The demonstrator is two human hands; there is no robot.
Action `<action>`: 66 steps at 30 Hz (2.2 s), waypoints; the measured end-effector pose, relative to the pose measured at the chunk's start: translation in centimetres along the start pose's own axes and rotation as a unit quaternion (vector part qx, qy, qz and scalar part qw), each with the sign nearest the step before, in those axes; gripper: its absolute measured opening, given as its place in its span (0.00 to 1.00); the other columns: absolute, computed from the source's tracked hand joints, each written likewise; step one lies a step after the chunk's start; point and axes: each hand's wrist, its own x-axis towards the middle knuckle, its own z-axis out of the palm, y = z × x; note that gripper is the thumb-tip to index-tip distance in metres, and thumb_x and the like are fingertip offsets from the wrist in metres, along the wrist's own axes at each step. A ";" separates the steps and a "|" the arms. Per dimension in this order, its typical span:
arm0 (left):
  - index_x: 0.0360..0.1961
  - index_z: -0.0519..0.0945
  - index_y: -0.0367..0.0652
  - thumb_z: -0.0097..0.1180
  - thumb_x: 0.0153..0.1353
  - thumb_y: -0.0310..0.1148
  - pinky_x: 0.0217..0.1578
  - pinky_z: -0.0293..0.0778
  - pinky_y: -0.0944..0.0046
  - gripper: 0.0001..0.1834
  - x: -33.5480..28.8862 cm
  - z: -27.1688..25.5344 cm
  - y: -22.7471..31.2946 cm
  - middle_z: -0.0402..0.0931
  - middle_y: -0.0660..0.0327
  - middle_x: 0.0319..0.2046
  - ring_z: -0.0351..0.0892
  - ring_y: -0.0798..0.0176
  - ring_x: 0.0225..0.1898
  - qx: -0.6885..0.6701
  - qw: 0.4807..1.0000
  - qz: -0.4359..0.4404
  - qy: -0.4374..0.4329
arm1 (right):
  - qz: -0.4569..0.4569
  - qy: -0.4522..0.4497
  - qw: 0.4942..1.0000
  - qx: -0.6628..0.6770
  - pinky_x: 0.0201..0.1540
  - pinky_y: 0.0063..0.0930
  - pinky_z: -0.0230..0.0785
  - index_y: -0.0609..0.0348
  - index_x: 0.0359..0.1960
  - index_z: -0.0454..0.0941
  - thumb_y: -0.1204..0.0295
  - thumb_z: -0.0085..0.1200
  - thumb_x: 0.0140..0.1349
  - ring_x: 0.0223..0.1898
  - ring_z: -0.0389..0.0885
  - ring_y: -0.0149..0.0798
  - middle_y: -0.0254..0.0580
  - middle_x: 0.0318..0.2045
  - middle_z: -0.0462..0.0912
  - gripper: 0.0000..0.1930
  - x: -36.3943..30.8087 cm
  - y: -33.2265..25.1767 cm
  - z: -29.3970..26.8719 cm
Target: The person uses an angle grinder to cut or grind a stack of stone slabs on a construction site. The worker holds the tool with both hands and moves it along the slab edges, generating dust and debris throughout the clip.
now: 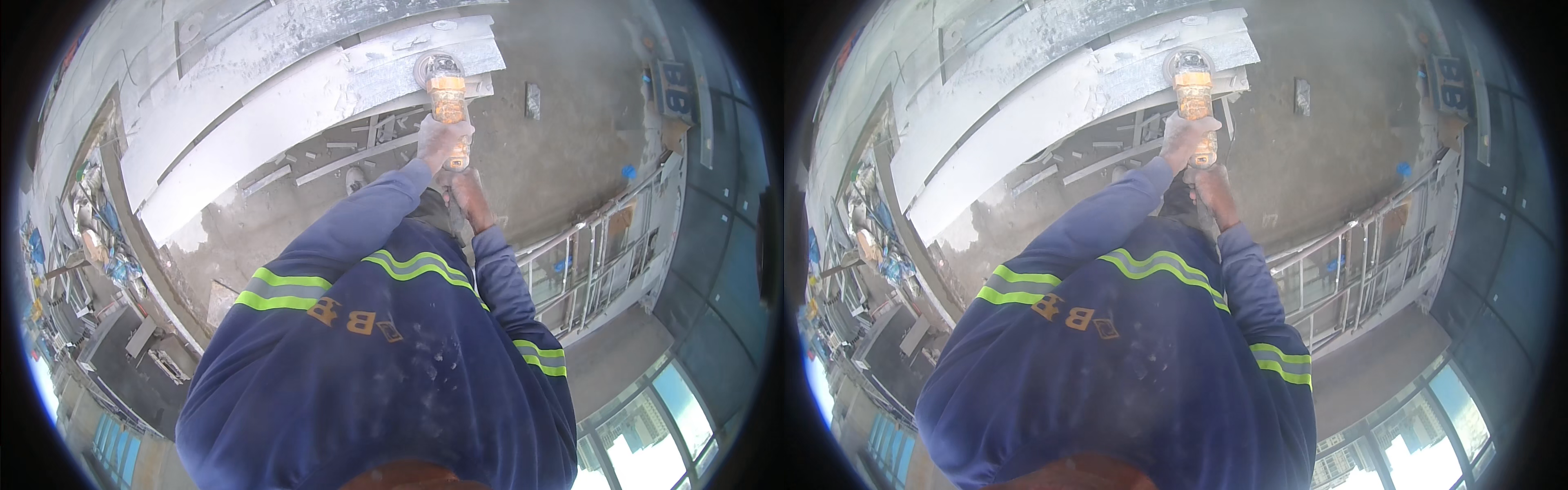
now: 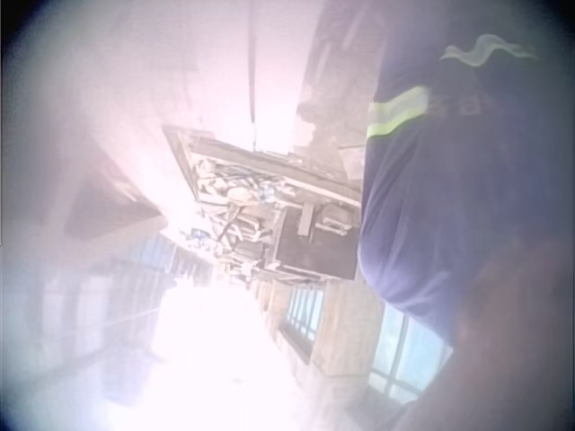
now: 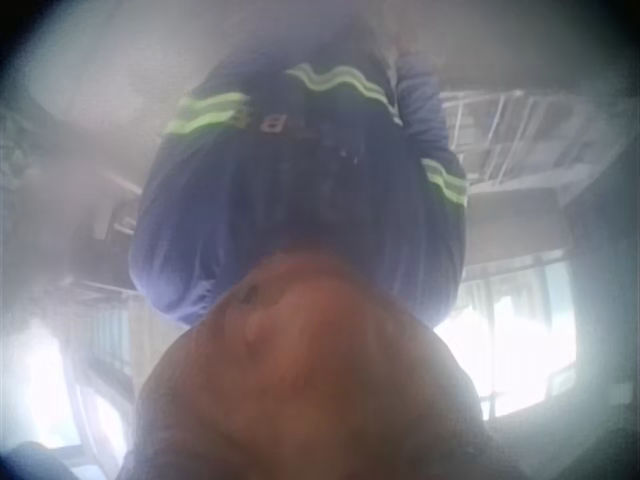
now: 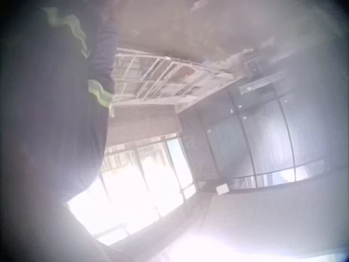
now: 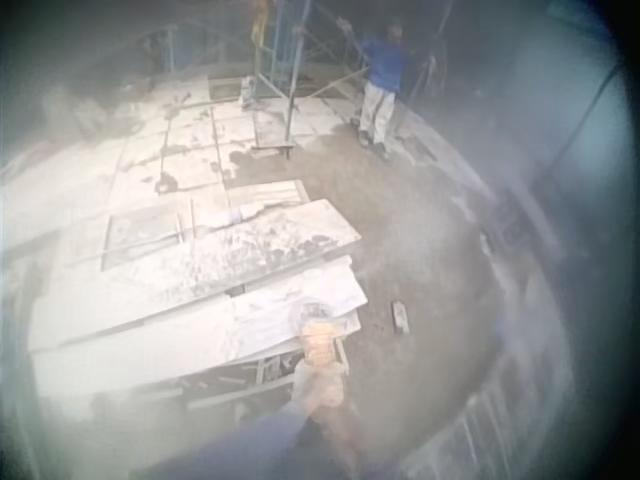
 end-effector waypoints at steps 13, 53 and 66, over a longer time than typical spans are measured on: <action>0.42 0.86 0.36 0.74 0.53 0.34 0.35 0.81 0.60 0.18 -0.5 -0.4 -0.8 0.87 0.58 0.36 0.86 0.64 0.33 -0.002 1.000 0.012 -0.021 | -0.015 -0.002 1.000 -0.007 0.21 0.30 0.66 0.63 0.25 0.80 0.75 0.61 0.54 0.17 0.75 0.29 0.32 0.19 0.78 0.05 0.2 1.7 0.3; 0.43 0.84 0.35 0.74 0.53 0.30 0.35 0.81 0.61 0.18 -4.7 -7.3 -0.4 0.86 0.59 0.34 0.85 0.65 0.32 -0.005 0.999 0.016 0.047 | 0.023 -0.063 0.997 -0.025 0.22 0.30 0.67 0.66 0.27 0.81 0.74 0.61 0.55 0.18 0.75 0.29 0.34 0.19 0.79 0.06 -2.5 3.0 5.9; 0.42 0.84 0.37 0.74 0.52 0.28 0.33 0.82 0.61 0.17 -4.4 -6.3 -1.4 0.83 0.61 0.35 0.84 0.65 0.31 -0.070 0.997 0.016 0.027 | 0.022 -0.055 0.997 -0.039 0.20 0.31 0.69 0.65 0.27 0.81 0.72 0.63 0.56 0.17 0.77 0.30 0.35 0.19 0.79 0.08 -2.2 3.5 4.7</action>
